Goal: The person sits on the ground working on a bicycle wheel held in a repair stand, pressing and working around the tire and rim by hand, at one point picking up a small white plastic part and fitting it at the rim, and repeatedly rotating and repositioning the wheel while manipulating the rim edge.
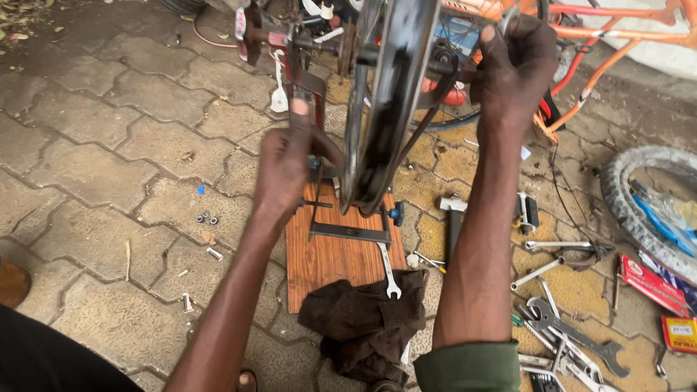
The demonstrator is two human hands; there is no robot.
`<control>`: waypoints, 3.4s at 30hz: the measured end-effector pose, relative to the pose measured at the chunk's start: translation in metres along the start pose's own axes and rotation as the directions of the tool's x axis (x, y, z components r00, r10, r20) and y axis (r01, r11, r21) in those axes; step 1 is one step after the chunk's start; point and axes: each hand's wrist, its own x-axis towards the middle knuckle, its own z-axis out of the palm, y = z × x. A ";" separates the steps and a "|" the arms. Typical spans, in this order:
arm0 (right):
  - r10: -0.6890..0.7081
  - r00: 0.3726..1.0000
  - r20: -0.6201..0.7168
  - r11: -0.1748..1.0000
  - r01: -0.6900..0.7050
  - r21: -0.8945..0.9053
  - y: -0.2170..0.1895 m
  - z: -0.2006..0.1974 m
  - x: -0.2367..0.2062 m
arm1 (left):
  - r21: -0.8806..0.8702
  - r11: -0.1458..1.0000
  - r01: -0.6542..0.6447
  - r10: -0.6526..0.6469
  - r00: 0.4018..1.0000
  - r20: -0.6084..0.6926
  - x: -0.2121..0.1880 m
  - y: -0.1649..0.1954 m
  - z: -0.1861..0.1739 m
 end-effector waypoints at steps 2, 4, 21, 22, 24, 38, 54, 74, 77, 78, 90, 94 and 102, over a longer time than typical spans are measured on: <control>-0.082 0.995 0.049 0.996 0.081 0.023 0.011 -0.005 0.006 | -0.019 0.999 -0.028 0.027 0.997 -0.072 0.001 -0.001 -0.001; -0.204 0.968 0.144 0.979 0.197 0.062 0.023 -0.008 0.010 | 0.006 0.991 -0.135 0.135 0.988 -0.080 0.001 0.001 0.001; -0.296 0.955 0.008 0.953 0.296 -0.065 0.050 -0.010 0.009 | 0.177 0.755 -0.631 0.635 0.771 0.043 -0.020 0.035 0.016; -0.289 0.957 0.018 0.957 0.289 -0.033 0.052 -0.011 0.009 | 0.210 0.748 -0.629 0.634 0.771 0.050 -0.022 0.037 0.016; -0.335 0.942 -0.005 0.932 0.330 -0.146 0.056 -0.012 0.009 | 0.207 0.732 -0.650 0.650 0.756 0.074 -0.027 0.041 0.017; -0.350 0.934 -0.068 0.936 0.347 -0.056 0.078 -0.014 0.008 | 0.333 0.730 -0.597 0.592 0.796 0.129 -0.040 0.058 0.025; -0.372 0.924 -0.089 0.915 0.348 -0.205 0.080 -0.017 0.006 | 0.357 0.697 -0.622 0.621 0.772 0.134 -0.038 0.051 0.024; -0.365 0.924 -0.112 0.914 0.333 -0.230 0.083 -0.020 0.007 | 0.330 0.720 -0.610 0.611 0.783 0.115 -0.040 0.053 0.024; -0.373 0.921 -0.110 0.903 0.334 -0.270 0.082 -0.020 0.006 | 0.326 0.707 -0.627 0.628 0.770 0.118 -0.039 0.052 0.025; -0.365 0.924 -0.112 0.909 0.328 -0.259 0.082 -0.020 0.006 | 0.330 0.711 -0.621 0.624 0.774 0.113 -0.039 0.052 0.025; -0.329 0.937 -0.119 0.935 0.306 -0.176 0.074 -0.015 0.002 | 0.350 0.704 -0.618 0.616 0.777 0.131 -0.040 0.049 0.021; -0.361 0.925 -0.120 0.923 0.336 -0.185 0.072 -0.014 0.003 | 0.371 0.672 -0.641 0.628 0.759 0.173 -0.039 0.045 0.020; -0.348 0.930 -0.121 0.928 0.323 -0.185 0.069 -0.012 0.001 | 0.218 0.718 -0.661 0.666 0.743 0.057 -0.020 0.050 0.026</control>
